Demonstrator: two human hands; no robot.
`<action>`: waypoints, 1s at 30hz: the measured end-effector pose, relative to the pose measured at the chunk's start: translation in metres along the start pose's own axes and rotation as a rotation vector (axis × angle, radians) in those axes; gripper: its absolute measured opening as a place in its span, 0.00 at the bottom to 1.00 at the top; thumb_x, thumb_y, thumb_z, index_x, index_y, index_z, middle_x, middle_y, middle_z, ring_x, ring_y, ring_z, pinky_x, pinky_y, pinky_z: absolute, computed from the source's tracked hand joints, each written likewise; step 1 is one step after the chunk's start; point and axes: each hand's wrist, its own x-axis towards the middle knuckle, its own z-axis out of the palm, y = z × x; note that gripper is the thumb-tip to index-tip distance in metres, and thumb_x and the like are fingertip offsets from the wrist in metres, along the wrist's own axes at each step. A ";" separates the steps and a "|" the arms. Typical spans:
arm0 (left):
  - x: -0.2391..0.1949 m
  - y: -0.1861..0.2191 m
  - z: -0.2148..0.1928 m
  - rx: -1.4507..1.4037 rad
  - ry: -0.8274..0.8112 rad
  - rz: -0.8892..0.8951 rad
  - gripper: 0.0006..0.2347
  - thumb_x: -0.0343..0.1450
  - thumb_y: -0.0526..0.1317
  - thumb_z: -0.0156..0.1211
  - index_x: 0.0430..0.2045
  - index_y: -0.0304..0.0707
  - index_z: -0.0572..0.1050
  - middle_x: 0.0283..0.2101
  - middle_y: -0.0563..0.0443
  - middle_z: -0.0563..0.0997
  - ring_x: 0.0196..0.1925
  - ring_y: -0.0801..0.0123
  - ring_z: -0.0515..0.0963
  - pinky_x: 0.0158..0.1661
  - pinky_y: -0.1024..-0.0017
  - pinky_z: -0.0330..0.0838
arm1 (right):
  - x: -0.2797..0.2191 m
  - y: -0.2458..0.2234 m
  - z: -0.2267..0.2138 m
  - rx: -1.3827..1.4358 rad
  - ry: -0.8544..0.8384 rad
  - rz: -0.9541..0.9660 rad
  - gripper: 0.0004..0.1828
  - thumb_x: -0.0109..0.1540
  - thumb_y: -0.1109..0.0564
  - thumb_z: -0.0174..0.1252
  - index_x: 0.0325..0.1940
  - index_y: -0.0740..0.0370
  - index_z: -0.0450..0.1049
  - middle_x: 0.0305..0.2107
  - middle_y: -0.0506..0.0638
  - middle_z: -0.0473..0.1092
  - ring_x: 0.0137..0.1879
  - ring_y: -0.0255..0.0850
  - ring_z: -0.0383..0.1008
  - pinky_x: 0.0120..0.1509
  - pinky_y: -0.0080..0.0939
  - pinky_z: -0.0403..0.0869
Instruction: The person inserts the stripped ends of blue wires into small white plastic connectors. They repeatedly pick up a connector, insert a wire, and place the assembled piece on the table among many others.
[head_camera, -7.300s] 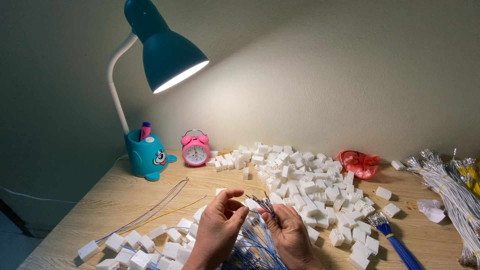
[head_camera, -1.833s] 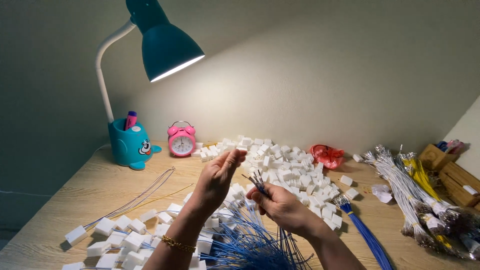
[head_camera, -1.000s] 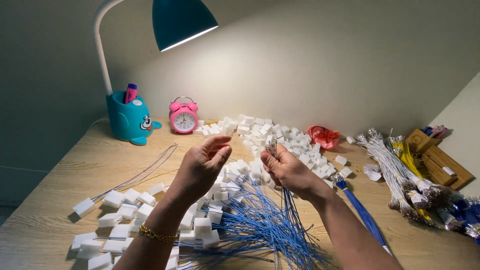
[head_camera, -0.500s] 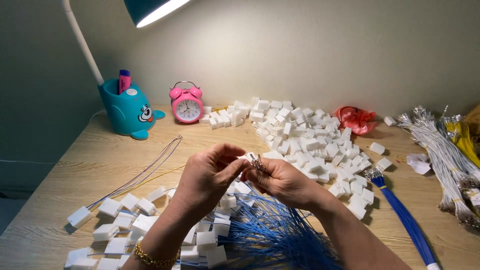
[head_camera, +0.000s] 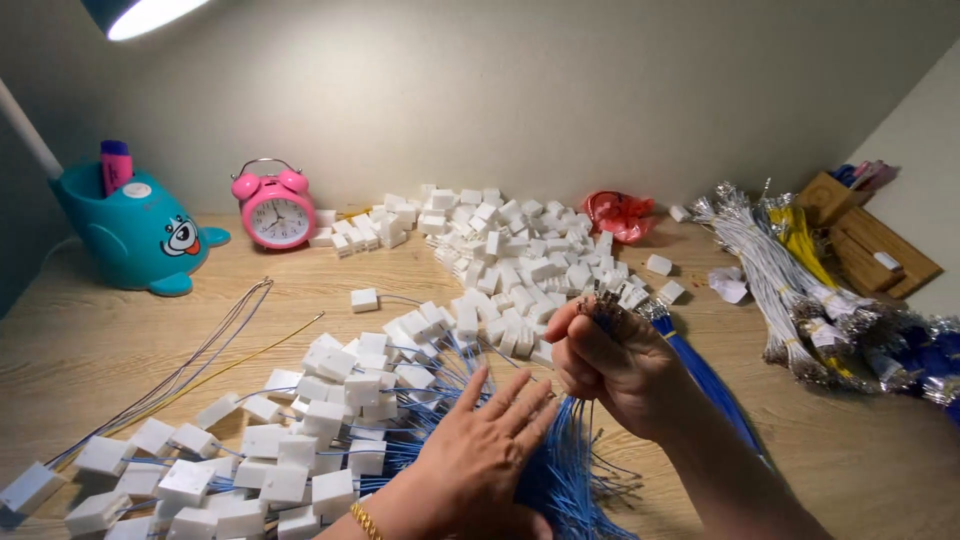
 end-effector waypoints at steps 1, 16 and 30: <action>0.007 0.003 -0.014 -0.099 -0.155 -0.034 0.53 0.55 0.79 0.33 0.66 0.35 0.45 0.70 0.37 0.44 0.72 0.45 0.38 0.62 0.37 0.23 | -0.008 0.000 -0.002 0.038 0.011 -0.041 0.16 0.65 0.49 0.52 0.43 0.67 0.70 0.16 0.47 0.54 0.23 0.36 0.52 0.27 0.37 0.55; -0.011 0.013 -0.015 -0.189 0.104 -0.006 0.36 0.63 0.72 0.40 0.49 0.39 0.70 0.54 0.43 0.68 0.56 0.51 0.64 0.53 0.52 0.52 | -0.060 -0.055 -0.040 -0.163 0.402 -0.208 0.16 0.68 0.47 0.45 0.47 0.60 0.70 0.16 0.41 0.54 0.18 0.31 0.48 0.19 0.32 0.53; -0.015 -0.003 -0.032 -0.430 0.210 -0.334 0.27 0.64 0.48 0.65 0.53 0.36 0.64 0.51 0.38 0.70 0.49 0.46 0.72 0.49 0.57 0.64 | 0.050 -0.004 0.030 -0.050 0.064 0.171 0.17 0.65 0.50 0.49 0.48 0.67 0.68 0.21 0.50 0.67 0.20 0.33 0.60 0.19 0.28 0.60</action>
